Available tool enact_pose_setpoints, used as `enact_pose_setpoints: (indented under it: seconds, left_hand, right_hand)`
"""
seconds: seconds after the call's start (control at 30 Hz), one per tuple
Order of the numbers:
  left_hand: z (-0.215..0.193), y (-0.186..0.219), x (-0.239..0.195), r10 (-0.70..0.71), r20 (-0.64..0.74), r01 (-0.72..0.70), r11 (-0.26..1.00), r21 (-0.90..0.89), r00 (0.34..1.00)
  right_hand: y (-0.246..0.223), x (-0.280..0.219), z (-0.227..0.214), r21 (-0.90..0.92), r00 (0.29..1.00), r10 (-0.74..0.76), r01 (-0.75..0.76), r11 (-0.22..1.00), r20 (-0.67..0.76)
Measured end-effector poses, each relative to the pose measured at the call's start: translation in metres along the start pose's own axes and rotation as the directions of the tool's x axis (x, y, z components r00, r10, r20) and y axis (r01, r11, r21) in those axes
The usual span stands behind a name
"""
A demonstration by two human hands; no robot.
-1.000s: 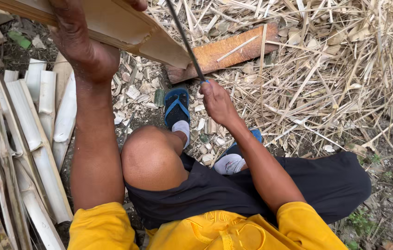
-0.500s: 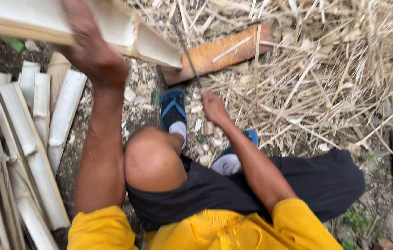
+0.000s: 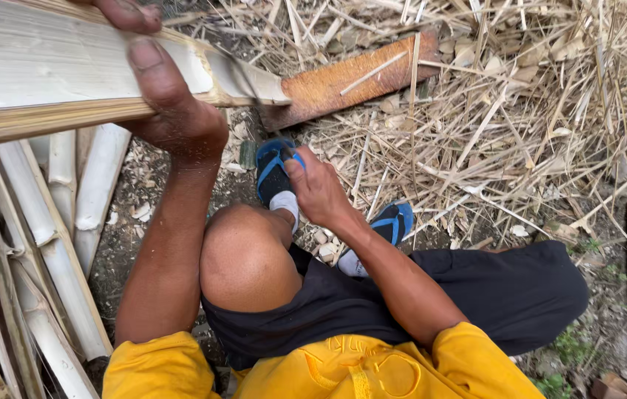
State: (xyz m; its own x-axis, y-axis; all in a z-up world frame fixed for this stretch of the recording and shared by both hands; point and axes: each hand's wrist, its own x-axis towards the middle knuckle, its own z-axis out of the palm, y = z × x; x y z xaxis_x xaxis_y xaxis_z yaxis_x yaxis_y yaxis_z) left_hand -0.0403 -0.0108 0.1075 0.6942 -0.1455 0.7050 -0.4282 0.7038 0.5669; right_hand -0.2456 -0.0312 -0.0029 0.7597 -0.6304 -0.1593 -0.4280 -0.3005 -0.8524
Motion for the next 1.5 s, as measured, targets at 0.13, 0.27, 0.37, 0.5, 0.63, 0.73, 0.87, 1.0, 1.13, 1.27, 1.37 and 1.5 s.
enact_pose_setpoints:
  seconds: [0.13,0.27,0.37,0.5,0.63,0.73,0.87,1.0,1.13,1.27,1.37,1.5]
  left_hand:
    - [-0.004,0.003,-0.011,-0.015,0.007,0.014,0.995,0.096,1.000]
    - [-0.007,0.001,0.002,0.047,0.043,-0.051,0.993,0.111,0.998]
    - [-0.021,-0.008,0.004,-0.005,-0.010,0.007,0.964,0.265,1.000]
    - [-0.048,-0.003,-0.001,-0.050,0.030,0.039,0.957,0.287,0.998]
    - [-0.068,-0.003,-0.009,-0.110,0.166,0.017,0.876,0.482,0.980]
    - [-0.072,-0.031,-0.017,-0.164,0.145,0.041,0.789,0.614,0.976]
    - [-0.091,-0.049,-0.022,-0.099,0.136,-0.040,0.648,0.760,0.986]
    - [-0.105,-0.053,-0.020,-0.058,0.134,-0.058,0.690,0.722,0.989]
    - [-0.113,-0.055,-0.012,-0.073,0.122,-0.032,0.725,0.688,0.990]
    - [-0.112,-0.067,-0.007,-0.006,0.138,-0.098,0.673,0.734,0.990]
    - [-0.119,-0.065,-0.006,-0.043,0.117,-0.044,0.757,0.652,0.992]
    - [-0.114,-0.055,-0.009,-0.179,0.091,0.096,0.816,0.570,0.980]
  right_hand:
    - [0.060,0.018,0.036,0.070,0.998,-0.020,0.024,0.997,-0.054]
    - [0.171,0.074,0.061,-0.017,0.981,0.172,-0.174,0.985,-0.094]
    - [0.210,0.067,0.074,0.046,0.933,0.359,-0.358,0.933,-0.016]
    - [0.205,0.037,0.077,0.018,0.901,0.431,-0.431,0.902,-0.050]
    - [0.152,0.025,0.057,-0.034,0.962,0.238,-0.245,0.969,-0.137]
    - [0.078,0.027,0.026,0.072,0.984,0.152,-0.146,0.987,-0.091]
    - [0.017,0.018,0.010,0.084,0.989,-0.099,0.108,0.991,-0.109]
    - [0.048,0.031,0.039,0.092,0.982,0.006,0.011,0.996,-0.188]
    - [0.104,0.052,0.044,-0.005,0.967,0.219,-0.221,0.975,-0.127]
    - [0.128,0.044,0.049,-0.013,0.977,0.193,-0.195,0.981,-0.087]
    - [0.168,0.036,0.075,0.060,0.973,0.187,-0.180,0.982,-0.138]
    - [0.216,0.047,0.076,0.172,0.926,0.377,-0.367,0.914,-0.025]
